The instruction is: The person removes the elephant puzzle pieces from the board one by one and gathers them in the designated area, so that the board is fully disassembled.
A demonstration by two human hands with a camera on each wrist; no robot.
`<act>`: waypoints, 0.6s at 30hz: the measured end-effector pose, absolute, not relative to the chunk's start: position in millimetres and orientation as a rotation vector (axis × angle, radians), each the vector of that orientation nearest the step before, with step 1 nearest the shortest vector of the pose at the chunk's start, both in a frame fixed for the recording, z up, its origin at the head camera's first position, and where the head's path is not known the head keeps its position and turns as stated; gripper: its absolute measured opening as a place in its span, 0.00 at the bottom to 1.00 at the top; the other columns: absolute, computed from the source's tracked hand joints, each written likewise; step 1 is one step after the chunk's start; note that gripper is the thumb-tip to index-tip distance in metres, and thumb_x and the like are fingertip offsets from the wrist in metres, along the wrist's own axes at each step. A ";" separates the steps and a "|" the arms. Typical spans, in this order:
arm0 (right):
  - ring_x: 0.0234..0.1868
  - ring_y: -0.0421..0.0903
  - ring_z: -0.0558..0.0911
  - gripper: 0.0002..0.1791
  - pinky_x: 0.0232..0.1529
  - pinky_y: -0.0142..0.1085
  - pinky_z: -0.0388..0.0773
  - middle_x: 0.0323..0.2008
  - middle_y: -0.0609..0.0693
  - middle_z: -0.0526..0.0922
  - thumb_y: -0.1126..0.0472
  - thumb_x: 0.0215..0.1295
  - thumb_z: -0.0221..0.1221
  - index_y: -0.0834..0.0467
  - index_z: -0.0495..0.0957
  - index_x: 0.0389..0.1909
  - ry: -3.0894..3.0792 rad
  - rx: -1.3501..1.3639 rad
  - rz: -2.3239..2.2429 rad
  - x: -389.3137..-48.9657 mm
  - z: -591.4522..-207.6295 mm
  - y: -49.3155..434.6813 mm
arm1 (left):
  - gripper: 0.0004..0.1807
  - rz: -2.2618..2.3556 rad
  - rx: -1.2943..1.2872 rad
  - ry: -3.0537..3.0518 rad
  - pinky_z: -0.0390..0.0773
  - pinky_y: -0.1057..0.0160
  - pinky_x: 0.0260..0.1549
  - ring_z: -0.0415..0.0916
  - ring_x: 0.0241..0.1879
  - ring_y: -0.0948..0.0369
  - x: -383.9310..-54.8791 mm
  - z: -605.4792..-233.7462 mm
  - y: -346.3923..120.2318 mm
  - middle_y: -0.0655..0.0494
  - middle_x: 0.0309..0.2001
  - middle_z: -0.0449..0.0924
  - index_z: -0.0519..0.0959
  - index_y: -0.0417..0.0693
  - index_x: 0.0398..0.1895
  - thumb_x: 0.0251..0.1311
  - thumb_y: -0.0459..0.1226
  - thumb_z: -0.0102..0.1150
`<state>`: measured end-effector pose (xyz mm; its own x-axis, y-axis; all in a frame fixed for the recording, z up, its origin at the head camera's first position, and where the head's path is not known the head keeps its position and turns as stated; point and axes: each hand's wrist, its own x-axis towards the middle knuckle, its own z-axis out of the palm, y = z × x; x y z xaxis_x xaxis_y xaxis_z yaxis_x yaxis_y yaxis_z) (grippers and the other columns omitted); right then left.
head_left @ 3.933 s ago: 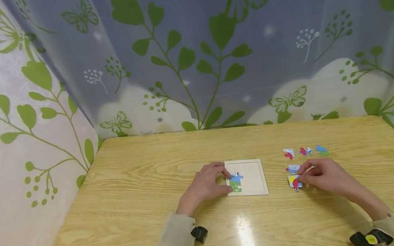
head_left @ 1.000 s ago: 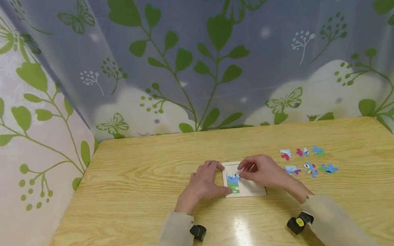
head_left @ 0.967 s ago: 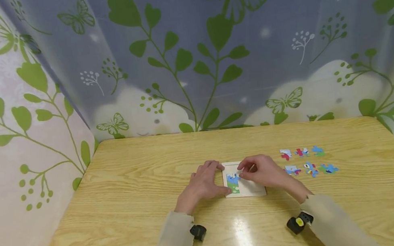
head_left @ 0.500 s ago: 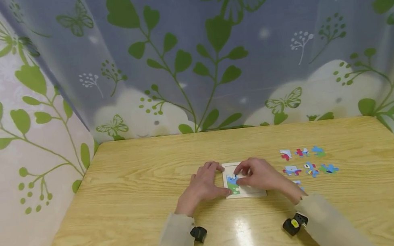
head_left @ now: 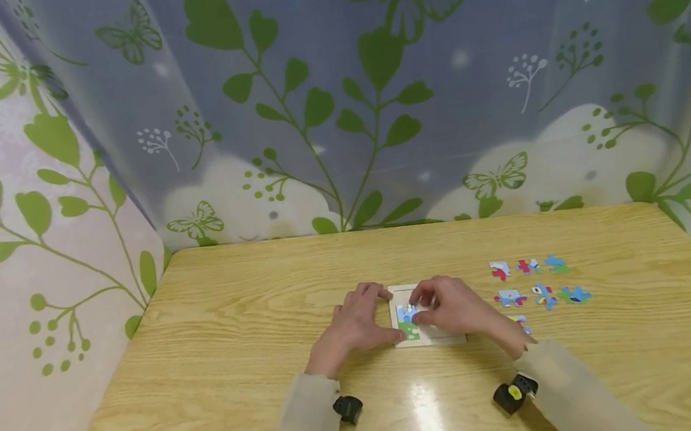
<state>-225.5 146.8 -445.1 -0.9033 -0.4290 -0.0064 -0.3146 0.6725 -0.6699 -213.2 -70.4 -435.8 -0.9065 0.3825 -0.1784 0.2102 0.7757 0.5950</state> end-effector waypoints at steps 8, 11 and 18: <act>0.34 0.42 0.80 0.07 0.37 0.36 0.76 0.33 0.50 0.85 0.64 0.62 0.68 0.58 0.84 0.41 2.684 -0.578 -1.130 -221.7 -442.5 145.8 | 0.36 0.845 0.450 2.673 0.58 0.35 0.71 0.62 0.72 0.45 -214.1 -437.3 -69.8 0.50 0.73 0.65 0.72 0.52 0.66 0.55 0.49 0.75; 0.34 0.42 0.80 0.06 0.38 0.36 0.76 0.33 0.49 0.85 0.65 0.63 0.68 0.58 0.84 0.40 2.683 -0.557 -1.151 -221.3 -442.3 145.8 | 0.37 0.841 0.444 2.675 0.58 0.35 0.71 0.63 0.72 0.46 -214.6 -436.3 -69.4 0.50 0.73 0.65 0.72 0.51 0.66 0.55 0.49 0.75; 0.34 0.41 0.80 0.05 0.38 0.36 0.76 0.33 0.49 0.85 0.67 0.64 0.66 0.58 0.83 0.40 2.661 -0.537 -1.196 -221.3 -443.6 145.8 | 0.37 0.845 0.438 2.677 0.58 0.35 0.71 0.63 0.72 0.46 -215.0 -434.5 -69.0 0.50 0.73 0.65 0.72 0.51 0.66 0.55 0.49 0.75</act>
<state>-221.3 145.8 -443.6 -0.9197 -0.3924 -0.0111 -0.2521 0.6122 -0.7494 -215.0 -69.0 -434.5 -0.9087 0.3721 -0.1894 0.1959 0.7805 0.5936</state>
